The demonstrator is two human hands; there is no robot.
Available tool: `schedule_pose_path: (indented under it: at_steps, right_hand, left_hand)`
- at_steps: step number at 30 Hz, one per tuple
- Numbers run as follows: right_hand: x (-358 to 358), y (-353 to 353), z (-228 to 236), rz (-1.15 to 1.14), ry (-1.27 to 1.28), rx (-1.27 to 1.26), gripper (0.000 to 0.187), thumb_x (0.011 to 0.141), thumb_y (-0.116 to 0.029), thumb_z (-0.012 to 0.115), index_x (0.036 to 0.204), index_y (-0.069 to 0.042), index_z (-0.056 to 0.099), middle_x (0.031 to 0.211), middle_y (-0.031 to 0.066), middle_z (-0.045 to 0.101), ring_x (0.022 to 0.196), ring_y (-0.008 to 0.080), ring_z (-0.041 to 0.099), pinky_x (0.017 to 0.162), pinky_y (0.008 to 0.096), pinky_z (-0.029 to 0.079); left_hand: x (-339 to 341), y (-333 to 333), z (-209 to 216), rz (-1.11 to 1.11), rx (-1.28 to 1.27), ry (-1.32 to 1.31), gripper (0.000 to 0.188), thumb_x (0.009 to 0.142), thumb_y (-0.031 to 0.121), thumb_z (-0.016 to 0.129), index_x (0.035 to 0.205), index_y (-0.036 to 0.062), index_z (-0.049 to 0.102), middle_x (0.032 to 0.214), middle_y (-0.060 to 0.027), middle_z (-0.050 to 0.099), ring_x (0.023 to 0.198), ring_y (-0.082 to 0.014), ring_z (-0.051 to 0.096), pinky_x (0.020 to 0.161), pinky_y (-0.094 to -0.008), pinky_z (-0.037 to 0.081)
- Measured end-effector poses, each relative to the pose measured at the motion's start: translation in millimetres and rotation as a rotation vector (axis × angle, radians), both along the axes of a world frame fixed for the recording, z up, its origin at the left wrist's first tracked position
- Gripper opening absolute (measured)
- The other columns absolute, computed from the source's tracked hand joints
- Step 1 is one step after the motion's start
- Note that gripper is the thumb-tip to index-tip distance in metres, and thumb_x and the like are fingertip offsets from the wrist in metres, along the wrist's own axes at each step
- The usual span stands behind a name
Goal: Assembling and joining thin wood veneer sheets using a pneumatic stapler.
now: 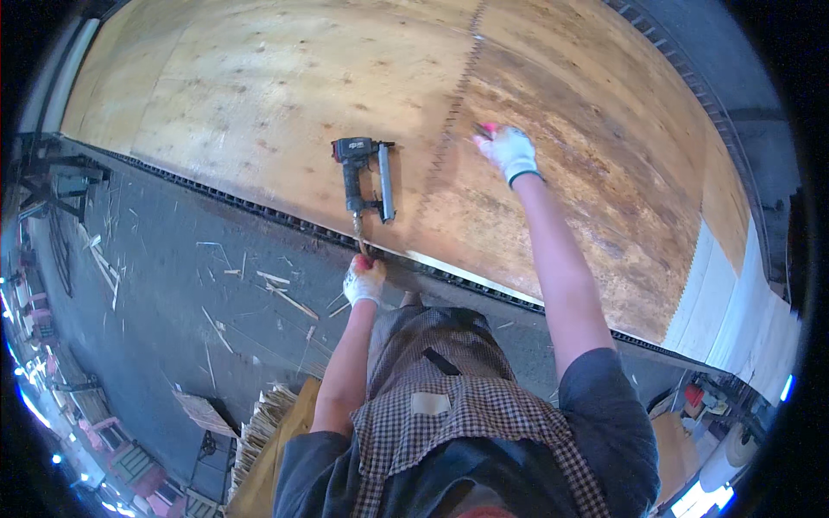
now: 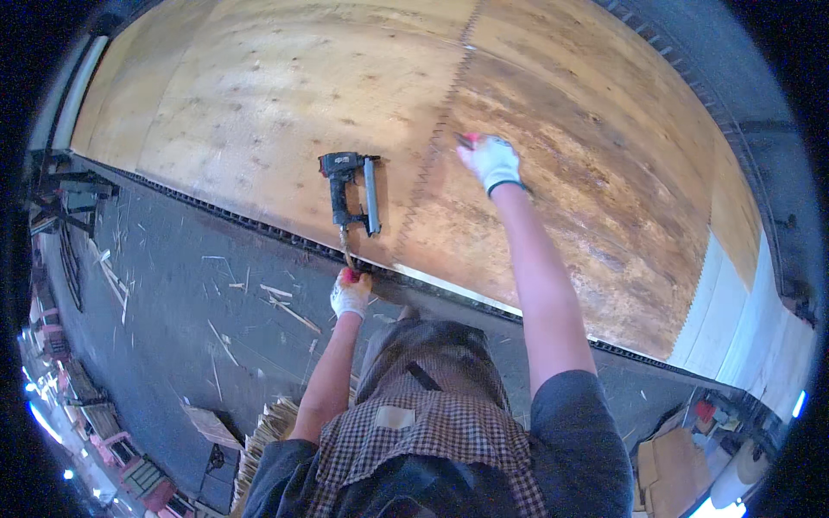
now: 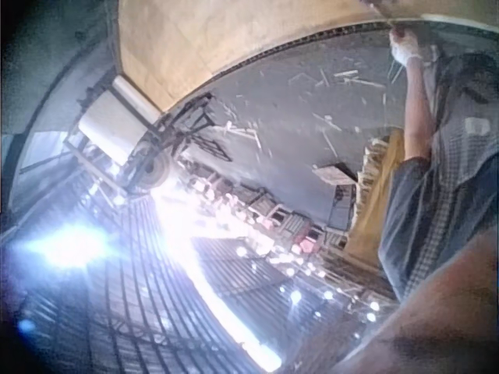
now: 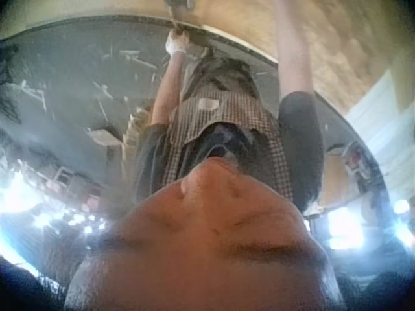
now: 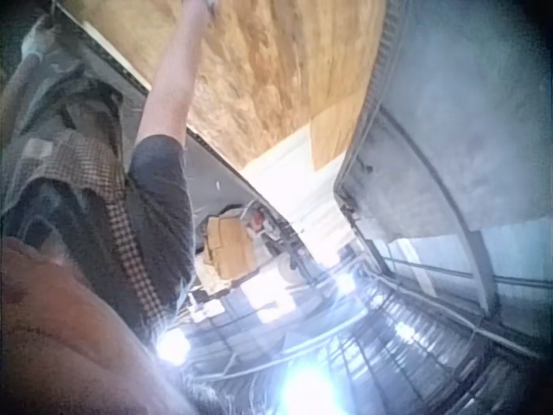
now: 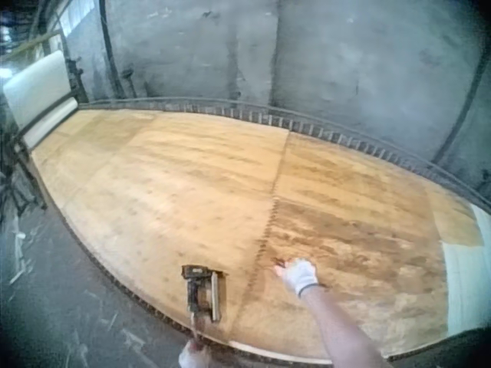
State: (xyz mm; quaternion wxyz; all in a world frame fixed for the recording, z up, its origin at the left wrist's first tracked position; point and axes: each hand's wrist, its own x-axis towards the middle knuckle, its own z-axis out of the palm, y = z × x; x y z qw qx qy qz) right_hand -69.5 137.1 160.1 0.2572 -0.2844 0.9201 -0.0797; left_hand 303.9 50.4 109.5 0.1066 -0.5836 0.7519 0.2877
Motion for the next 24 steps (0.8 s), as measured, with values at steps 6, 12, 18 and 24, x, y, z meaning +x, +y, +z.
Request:
schedule_pose_path:
  at_steps: [6, 12, 18, 24]
  right_hand:
    - [165.5, -103.9, 25.6, 0.372, 0.092, -0.148, 0.073, 0.068, -0.06, 0.062, 0.12, -0.01, 0.053, 0.082, 0.0111, 0.064, 0.076, 0.0257, 0.064, 0.062, 0.0389, 0.05]
    - [173.9, -136.1, -35.7, 0.36, 0.36, 0.082, 0.049, 0.09, -0.041, 0.044, 0.121, -0.003, 0.049, 0.079, 0.01, 0.064, 0.071, 0.0237, 0.064, 0.056, 0.0392, 0.049]
    - [105.7, -59.1, 0.6, 0.08, -0.191, -0.181, 0.028, 0.072, -0.03, 0.051, 0.071, -0.006, 0.066, 0.068, 0.0171, 0.064, 0.069, 0.0297, 0.065, 0.06, 0.0395, 0.051]
    - [47.9, 96.2, 35.7, -0.79, -0.844, -1.15, 0.02, 0.07, -0.009, 0.069, 0.082, 0.004, 0.059, 0.077, 0.011, 0.065, 0.066, 0.0177, 0.062, 0.065, 0.0286, 0.051]
  left_hand:
    - [-20.9, 50.5, -13.5, 0.018, 0.281, 0.53, 0.025, 0.074, 0.03, 0.064, 0.085, 0.0083, 0.059, 0.079, -0.0124, 0.064, 0.076, -0.0308, 0.063, 0.069, -0.0391, 0.05]
    - [-45.1, 75.4, -4.7, 0.241, 0.6, 0.929, 0.034, 0.073, 0.035, 0.068, 0.092, 0.0083, 0.059, 0.081, -0.0118, 0.065, 0.078, -0.0315, 0.063, 0.068, -0.0386, 0.049]
    - [-97.2, 14.0, 44.1, -0.85, 0.573, 0.332, 0.034, 0.082, 0.041, 0.057, 0.105, 0.0168, 0.064, 0.087, -0.011, 0.067, 0.082, -0.0311, 0.063, 0.074, -0.04, 0.049]
    - [-192.5, -0.4, 3.3, -1.06, -0.107, 0.456, 0.072, 0.082, 0.047, 0.056, 0.134, 0.0032, 0.035, 0.137, -0.0224, 0.035, 0.129, -0.0347, 0.031, 0.106, -0.0444, 0.024]
